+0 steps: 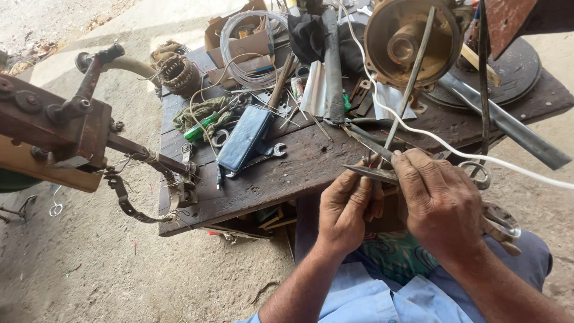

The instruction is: The person strips the outer insulation from a multi-core cable and then strips the ends of the individual inner wires using shears. The person works at a cluttered workbench with various tools and parts visible.

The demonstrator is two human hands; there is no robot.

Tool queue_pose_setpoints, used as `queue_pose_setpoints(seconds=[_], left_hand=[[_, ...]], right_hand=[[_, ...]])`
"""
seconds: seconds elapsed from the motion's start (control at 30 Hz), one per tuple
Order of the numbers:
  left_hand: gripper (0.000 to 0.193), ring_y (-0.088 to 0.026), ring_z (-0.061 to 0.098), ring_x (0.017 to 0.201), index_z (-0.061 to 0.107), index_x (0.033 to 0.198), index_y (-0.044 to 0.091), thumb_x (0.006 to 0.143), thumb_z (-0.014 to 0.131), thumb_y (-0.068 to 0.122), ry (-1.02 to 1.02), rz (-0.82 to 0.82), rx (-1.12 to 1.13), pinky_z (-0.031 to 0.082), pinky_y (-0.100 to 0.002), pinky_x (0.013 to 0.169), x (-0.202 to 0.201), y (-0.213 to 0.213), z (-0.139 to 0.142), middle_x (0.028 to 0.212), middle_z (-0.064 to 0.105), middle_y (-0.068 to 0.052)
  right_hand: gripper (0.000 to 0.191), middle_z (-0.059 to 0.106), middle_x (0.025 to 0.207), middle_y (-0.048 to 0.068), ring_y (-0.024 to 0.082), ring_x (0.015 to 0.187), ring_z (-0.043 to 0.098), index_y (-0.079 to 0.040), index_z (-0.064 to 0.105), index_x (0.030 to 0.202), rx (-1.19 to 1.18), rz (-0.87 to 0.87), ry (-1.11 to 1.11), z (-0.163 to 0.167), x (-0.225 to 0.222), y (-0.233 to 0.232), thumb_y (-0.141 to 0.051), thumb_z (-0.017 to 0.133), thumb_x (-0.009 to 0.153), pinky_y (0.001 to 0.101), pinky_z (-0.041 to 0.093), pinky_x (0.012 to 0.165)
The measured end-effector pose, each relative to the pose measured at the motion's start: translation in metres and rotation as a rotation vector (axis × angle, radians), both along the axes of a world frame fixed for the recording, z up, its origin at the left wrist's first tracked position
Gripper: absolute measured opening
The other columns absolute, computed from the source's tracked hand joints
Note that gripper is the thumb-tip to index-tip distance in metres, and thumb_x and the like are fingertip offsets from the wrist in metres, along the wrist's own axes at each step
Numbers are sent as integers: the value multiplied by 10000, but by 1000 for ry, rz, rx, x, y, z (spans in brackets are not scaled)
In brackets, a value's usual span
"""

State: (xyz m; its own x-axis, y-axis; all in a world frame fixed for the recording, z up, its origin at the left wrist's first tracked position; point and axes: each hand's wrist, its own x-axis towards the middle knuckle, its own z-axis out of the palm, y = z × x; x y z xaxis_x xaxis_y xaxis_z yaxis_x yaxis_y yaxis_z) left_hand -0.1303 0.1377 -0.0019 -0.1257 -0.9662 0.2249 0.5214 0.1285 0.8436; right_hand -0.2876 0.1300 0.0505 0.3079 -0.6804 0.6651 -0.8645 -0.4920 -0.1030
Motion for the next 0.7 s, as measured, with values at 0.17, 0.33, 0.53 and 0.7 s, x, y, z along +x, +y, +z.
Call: queue_pose_setpoints(seconds=[0.17, 0.33, 0.53, 0.7], left_hand=[[306, -62, 571, 753, 576, 1416, 0, 1129, 542, 100, -35, 21, -36, 473, -200, 646, 4, 2, 5, 932, 616, -34], [280, -64, 622, 809, 611, 1300, -33, 1030, 683, -11, -215, 135, -180, 546, -211, 672, 8, 1, 11, 1008, 598, -33], [206, -93, 670, 709, 685, 1204, -59, 1008, 701, 2, -84, 264, -130, 500, -210, 517, 5, -8, 8, 980, 636, -59], [189, -91, 646, 618, 695, 1194, -41, 1029, 685, 50, -40, 230, -18, 462, -207, 471, 3, -10, 1, 843, 679, -59]], right_hand=[[343, 717, 1185, 150, 311, 1019, 723, -5, 712, 1221, 8, 7, 33, 5, 2, -3, -23, 659, 882, 437, 573, 877], [360, 720, 1183, 156, 314, 1011, 723, -10, 720, 1216, 19, -5, 22, 4, 4, -4, -17, 678, 858, 440, 580, 881], [302, 715, 1171, 155, 330, 1037, 721, -19, 697, 1216, 21, -5, -109, 11, 1, -2, -83, 745, 925, 433, 581, 884], [347, 716, 1188, 155, 317, 1052, 723, -28, 699, 1236, 11, -28, -36, 7, -3, -3, -58, 714, 891, 428, 587, 912]])
